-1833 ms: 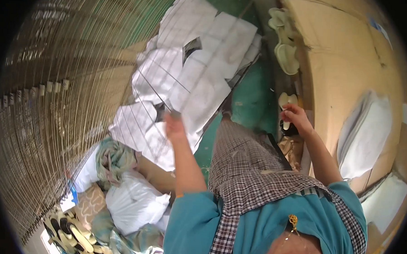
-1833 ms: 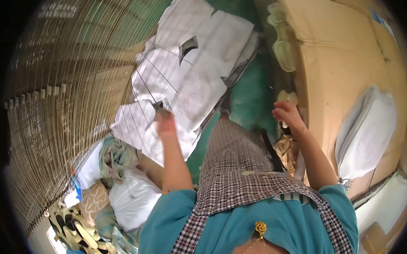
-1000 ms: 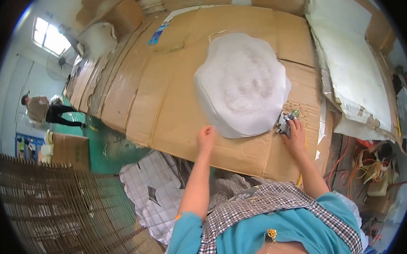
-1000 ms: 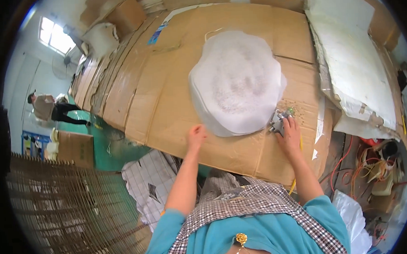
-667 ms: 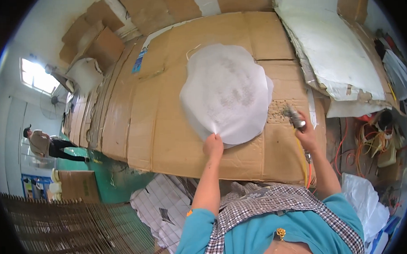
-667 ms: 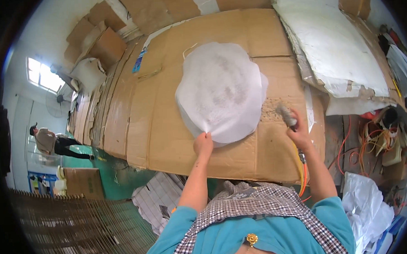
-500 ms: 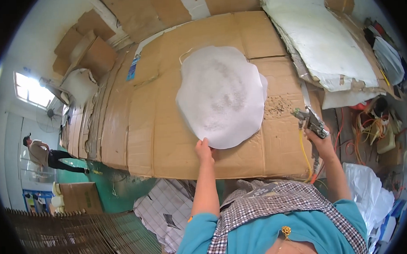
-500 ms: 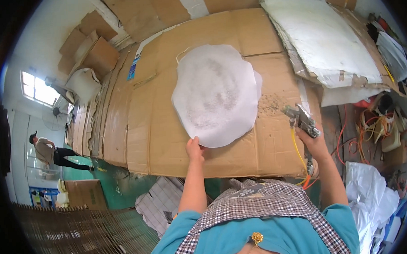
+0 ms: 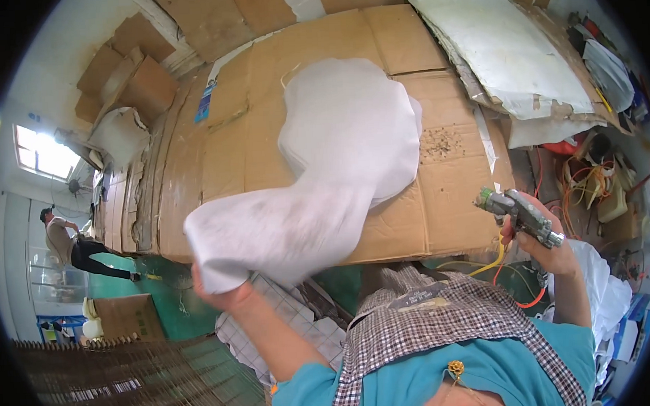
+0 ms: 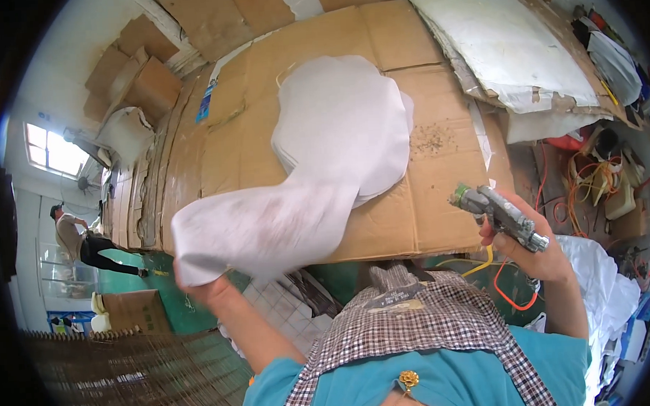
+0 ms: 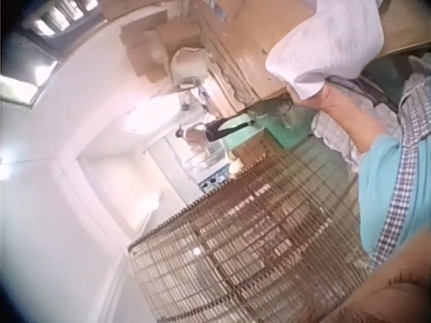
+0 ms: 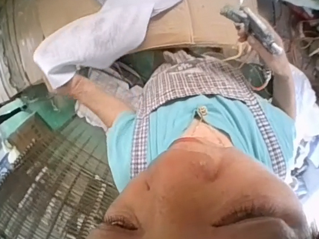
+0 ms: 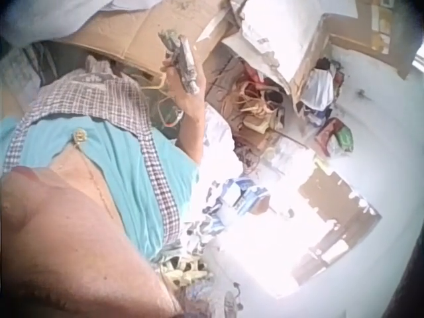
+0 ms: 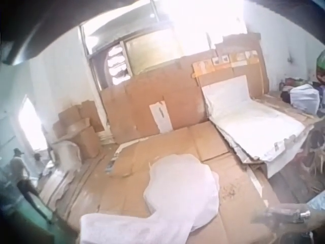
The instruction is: Applying spray glue to fabric and padding components for assembly in a manufacturing setting.
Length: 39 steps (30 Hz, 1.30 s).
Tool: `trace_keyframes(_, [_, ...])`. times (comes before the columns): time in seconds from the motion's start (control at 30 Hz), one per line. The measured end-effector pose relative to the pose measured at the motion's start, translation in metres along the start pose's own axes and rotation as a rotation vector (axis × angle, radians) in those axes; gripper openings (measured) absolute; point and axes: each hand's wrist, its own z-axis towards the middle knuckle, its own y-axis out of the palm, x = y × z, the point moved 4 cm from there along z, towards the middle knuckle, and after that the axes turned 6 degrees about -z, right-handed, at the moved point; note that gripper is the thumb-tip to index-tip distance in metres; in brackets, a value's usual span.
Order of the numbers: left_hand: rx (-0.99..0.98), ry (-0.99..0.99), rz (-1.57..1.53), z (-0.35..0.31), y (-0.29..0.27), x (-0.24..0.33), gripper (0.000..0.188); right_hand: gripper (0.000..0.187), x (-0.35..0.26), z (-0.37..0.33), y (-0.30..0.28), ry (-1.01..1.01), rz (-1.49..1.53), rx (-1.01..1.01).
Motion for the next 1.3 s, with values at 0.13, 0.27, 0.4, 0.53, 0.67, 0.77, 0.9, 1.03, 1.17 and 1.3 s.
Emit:
trace_keyframes(0.13, [-0.147,0.068,0.171,-0.017,-0.012,0.050,0.042,0.055,-0.009,0.005,0.011,0.047,-0.001,0.074])
trace_keyframes(0.27, [-0.051,0.101,0.163,-0.031,-0.010,0.063,0.038,0.052,-0.014,0.008,-0.004,-0.045,-0.023,0.259])
trace_keyframes(0.4, [-0.127,0.208,0.231,-0.032,-0.030,0.089,0.035,0.053,-0.015,-0.016,-0.025,-0.045,-0.125,0.255])
trace_keyframes(0.53, [-0.060,0.133,0.058,-0.033,-0.024,0.094,0.035,0.053,-0.013,-0.029,-0.027,0.008,-0.095,0.081])
trace_keyframes(0.67, [-0.145,0.245,0.235,-0.033,-0.021,0.093,0.035,0.054,-0.015,-0.015,-0.018,-0.038,-0.013,0.115])
trace_keyframes(0.77, [-0.171,0.348,0.401,-0.038,-0.011,0.087,0.037,0.053,-0.015,-0.008,-0.026,-0.066,-0.042,0.253])
trace_keyframes(0.9, [-0.079,0.535,0.704,-0.053,0.008,0.075,0.038,0.053,-0.015,-0.018,-0.047,-0.007,-0.120,0.337])
trace_keyframes(1.03, [-0.288,0.672,0.838,-0.065,0.023,0.065,0.039,0.053,-0.014,-0.042,-0.056,0.047,-0.149,0.260])
trace_keyframes(1.17, [-0.264,0.606,0.736,-0.070,0.027,0.060,0.049,0.060,-0.011,-0.051,-0.050,0.050,-0.153,0.090])
trace_keyframes(1.3, [-0.246,0.406,0.502,-0.076,0.036,0.052,0.049,0.055,-0.018,-0.028,-0.023,-0.048,0.002,-0.031])
